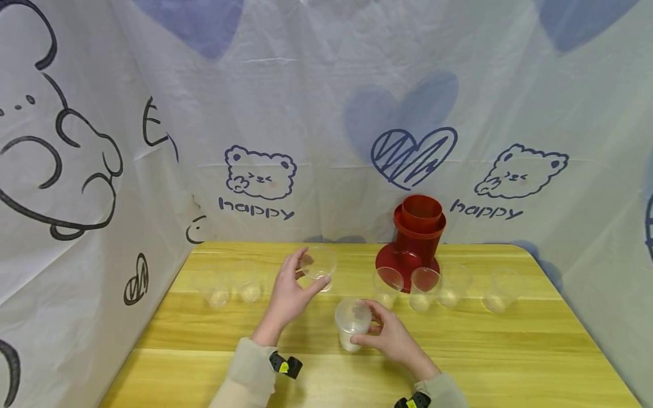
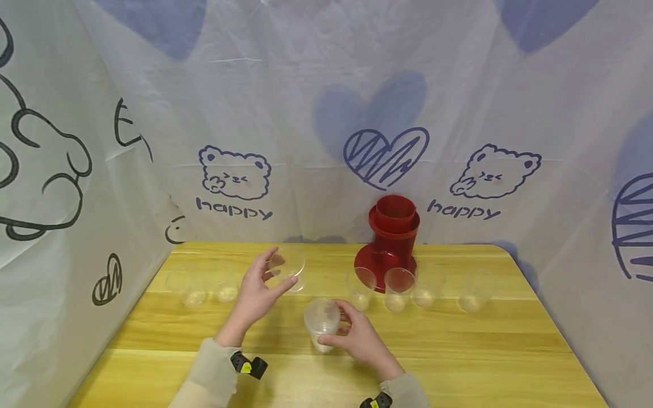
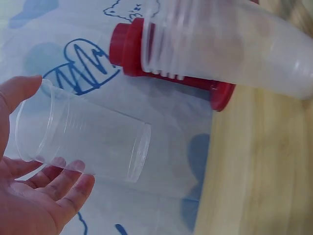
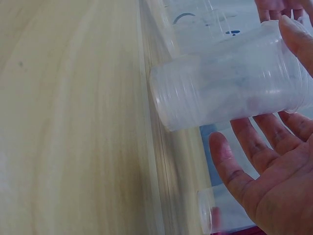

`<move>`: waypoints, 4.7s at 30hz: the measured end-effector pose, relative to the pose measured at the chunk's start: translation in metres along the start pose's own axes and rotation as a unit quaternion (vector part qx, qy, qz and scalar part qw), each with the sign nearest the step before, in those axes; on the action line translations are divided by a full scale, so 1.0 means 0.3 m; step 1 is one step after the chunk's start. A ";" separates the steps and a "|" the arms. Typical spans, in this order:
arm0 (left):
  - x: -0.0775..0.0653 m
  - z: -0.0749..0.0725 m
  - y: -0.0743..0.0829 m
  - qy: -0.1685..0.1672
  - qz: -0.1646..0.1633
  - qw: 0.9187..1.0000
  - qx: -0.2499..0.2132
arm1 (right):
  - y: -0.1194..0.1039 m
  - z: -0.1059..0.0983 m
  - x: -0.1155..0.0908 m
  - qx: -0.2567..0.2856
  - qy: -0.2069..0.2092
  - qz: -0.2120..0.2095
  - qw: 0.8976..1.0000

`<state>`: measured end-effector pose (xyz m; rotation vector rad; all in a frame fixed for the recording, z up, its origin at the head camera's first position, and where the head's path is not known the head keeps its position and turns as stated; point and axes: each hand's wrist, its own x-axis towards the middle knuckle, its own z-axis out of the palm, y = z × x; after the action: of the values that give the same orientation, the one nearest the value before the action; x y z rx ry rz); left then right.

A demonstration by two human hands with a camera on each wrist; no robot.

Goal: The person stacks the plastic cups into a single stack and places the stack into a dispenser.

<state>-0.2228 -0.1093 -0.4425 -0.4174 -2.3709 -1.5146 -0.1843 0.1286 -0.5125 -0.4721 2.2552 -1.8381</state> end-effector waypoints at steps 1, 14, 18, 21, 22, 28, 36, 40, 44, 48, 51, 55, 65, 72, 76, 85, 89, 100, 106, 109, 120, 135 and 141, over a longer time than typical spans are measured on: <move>0.001 -0.005 0.004 0.002 0.003 1.000 -0.004 | -0.001 0.000 -0.001 0.000 0.000 0.000 1.000; -0.005 -0.055 0.066 -0.015 0.041 0.998 -0.037 | -0.012 -0.001 0.008 0.009 -0.001 0.010 1.000; -0.008 -0.055 0.070 -0.034 0.050 0.997 -0.041 | -0.008 -0.007 0.023 -0.004 0.003 0.008 1.000; -0.011 -0.052 0.074 -0.047 0.052 0.996 -0.047 | -0.002 -0.016 0.037 -0.011 0.003 -0.002 1.000; -0.012 -0.051 0.077 -0.050 0.052 0.996 -0.050 | 0.000 -0.019 0.041 -0.010 0.003 -0.004 1.000; -0.017 -0.041 0.093 -0.069 0.049 0.994 -0.068 | -0.017 -0.029 0.046 0.013 -0.006 -0.009 1.000; -0.020 -0.013 0.098 -0.091 0.045 0.991 -0.087 | -0.010 -0.032 0.051 0.010 -0.006 -0.003 1.000; -0.021 0.001 0.093 -0.104 0.046 0.989 -0.096 | 0.007 -0.033 0.052 0.017 -0.007 0.001 1.000; -0.023 0.013 0.086 -0.117 0.043 0.987 -0.099 | 0.013 -0.033 0.052 0.018 -0.009 0.002 1.000; -0.026 0.025 0.076 -0.128 0.040 0.987 -0.087 | 0.016 -0.033 0.052 0.014 -0.006 0.007 1.000; -0.028 0.034 0.073 -0.141 0.043 0.987 -0.072 | 0.015 -0.033 0.050 0.017 -0.004 0.012 1.000; -0.031 0.041 0.070 -0.153 0.048 0.985 -0.061 | 0.013 -0.032 0.049 0.026 -0.007 0.011 1.000; -0.040 0.047 0.034 -0.166 0.047 0.984 -0.037 | 0.020 -0.035 0.053 0.019 -0.016 0.009 1.000; -0.048 0.051 0.002 -0.199 0.041 0.979 -0.029 | 0.021 -0.038 0.052 0.029 -0.020 0.011 0.999; -0.047 0.055 -0.011 -0.217 0.042 0.975 -0.016 | 0.023 -0.039 0.053 0.028 -0.020 0.011 0.999; -0.057 0.066 -0.034 -0.247 0.028 0.969 0.007 | 0.023 -0.039 0.056 0.026 -0.021 0.010 0.999; -0.063 0.067 -0.037 -0.249 0.023 0.968 0.006 | 0.021 -0.037 0.054 0.024 -0.018 0.014 0.999; -0.069 0.072 -0.045 -0.257 0.006 0.966 0.013 | 0.018 -0.037 0.056 0.022 -0.016 0.014 1.000; -0.073 0.075 -0.049 -0.257 -0.001 0.966 0.027 | 0.019 -0.036 0.058 0.018 -0.018 0.016 1.000; -0.076 0.076 -0.051 -0.258 -0.005 0.966 0.029 | 0.020 -0.035 0.057 0.020 -0.018 0.019 0.999; -0.093 0.081 -0.054 -0.256 -0.002 0.966 0.024 | 0.020 -0.034 0.053 0.016 -0.015 0.022 1.000; -0.112 0.076 -0.059 -0.234 -0.002 0.972 0.008 | 0.015 -0.031 0.051 0.020 -0.016 0.019 0.999; -0.118 0.030 -0.048 -0.145 0.047 0.988 0.018 | 0.015 -0.028 0.050 0.020 -0.015 0.008 1.000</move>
<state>-0.1968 -0.1099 -0.4720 -0.7763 -2.5489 -1.4500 -0.2018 0.1316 -0.5145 -0.4694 2.1931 -1.8508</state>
